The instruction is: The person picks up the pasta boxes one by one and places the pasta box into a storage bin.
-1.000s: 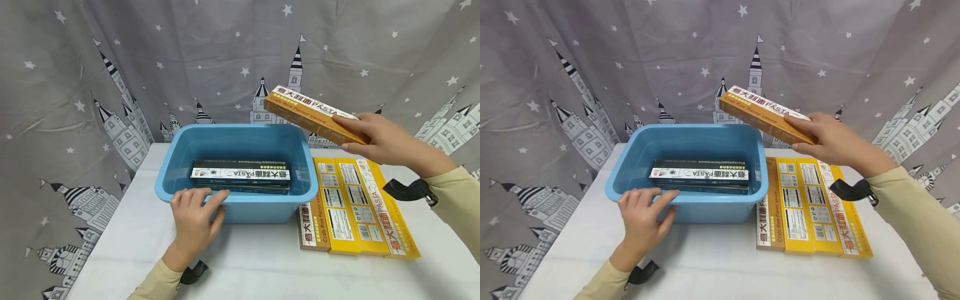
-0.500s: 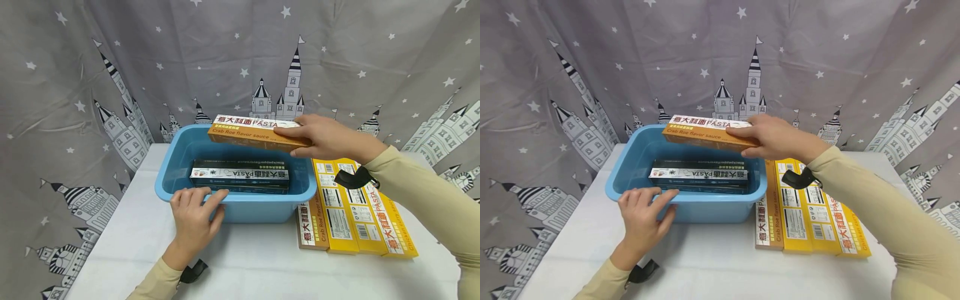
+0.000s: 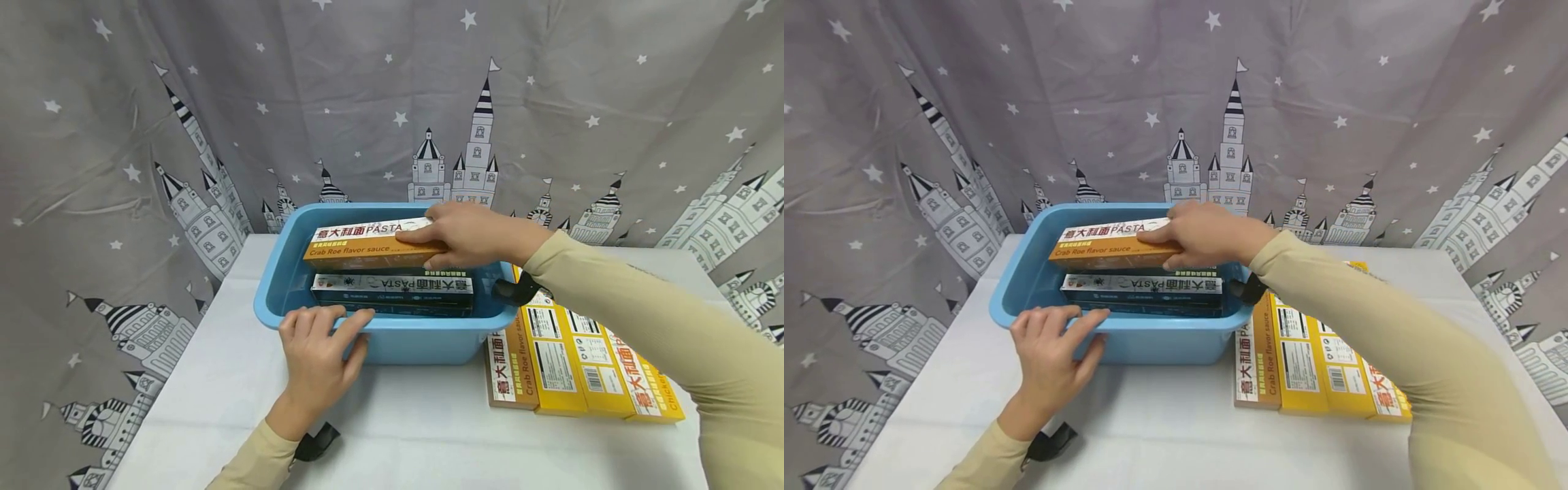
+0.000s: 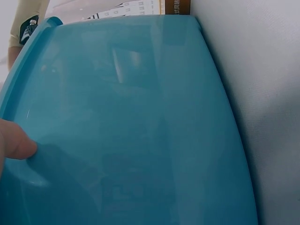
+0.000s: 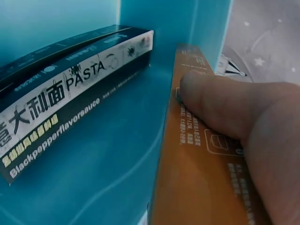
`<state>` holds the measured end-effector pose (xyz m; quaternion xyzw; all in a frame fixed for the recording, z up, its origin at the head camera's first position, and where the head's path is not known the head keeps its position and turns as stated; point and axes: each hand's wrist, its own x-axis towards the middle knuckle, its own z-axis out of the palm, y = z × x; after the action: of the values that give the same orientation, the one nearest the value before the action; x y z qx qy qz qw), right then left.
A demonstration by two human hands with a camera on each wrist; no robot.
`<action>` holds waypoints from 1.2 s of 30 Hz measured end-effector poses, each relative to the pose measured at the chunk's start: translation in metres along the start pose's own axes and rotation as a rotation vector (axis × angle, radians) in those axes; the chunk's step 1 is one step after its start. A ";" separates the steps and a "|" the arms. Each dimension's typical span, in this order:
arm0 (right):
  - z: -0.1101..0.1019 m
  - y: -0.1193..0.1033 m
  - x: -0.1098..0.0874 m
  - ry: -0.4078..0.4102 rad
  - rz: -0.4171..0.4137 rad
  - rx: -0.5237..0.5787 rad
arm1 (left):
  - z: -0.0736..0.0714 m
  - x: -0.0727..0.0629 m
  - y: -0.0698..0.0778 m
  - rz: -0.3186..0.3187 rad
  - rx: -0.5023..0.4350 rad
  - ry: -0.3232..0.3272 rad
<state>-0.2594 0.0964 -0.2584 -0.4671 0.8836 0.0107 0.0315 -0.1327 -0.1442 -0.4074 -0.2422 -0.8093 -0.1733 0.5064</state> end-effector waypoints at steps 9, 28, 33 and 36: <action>0.010 -0.006 0.021 -0.079 0.016 -0.009 | 0.000 0.000 0.000 0.000 0.001 -0.009; 0.030 0.004 0.032 -0.149 0.070 0.063 | 0.001 0.002 0.000 0.007 0.002 0.004; 0.036 0.009 0.032 -0.161 0.079 0.086 | 0.001 0.002 0.000 0.010 0.000 0.010; 0.039 0.011 0.033 -0.172 0.090 0.101 | 0.002 0.001 0.000 0.009 0.000 0.012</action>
<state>-0.2852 0.0776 -0.2999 -0.4222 0.8971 0.0074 0.1302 -0.1347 -0.1432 -0.4071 -0.2450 -0.8052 -0.1723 0.5119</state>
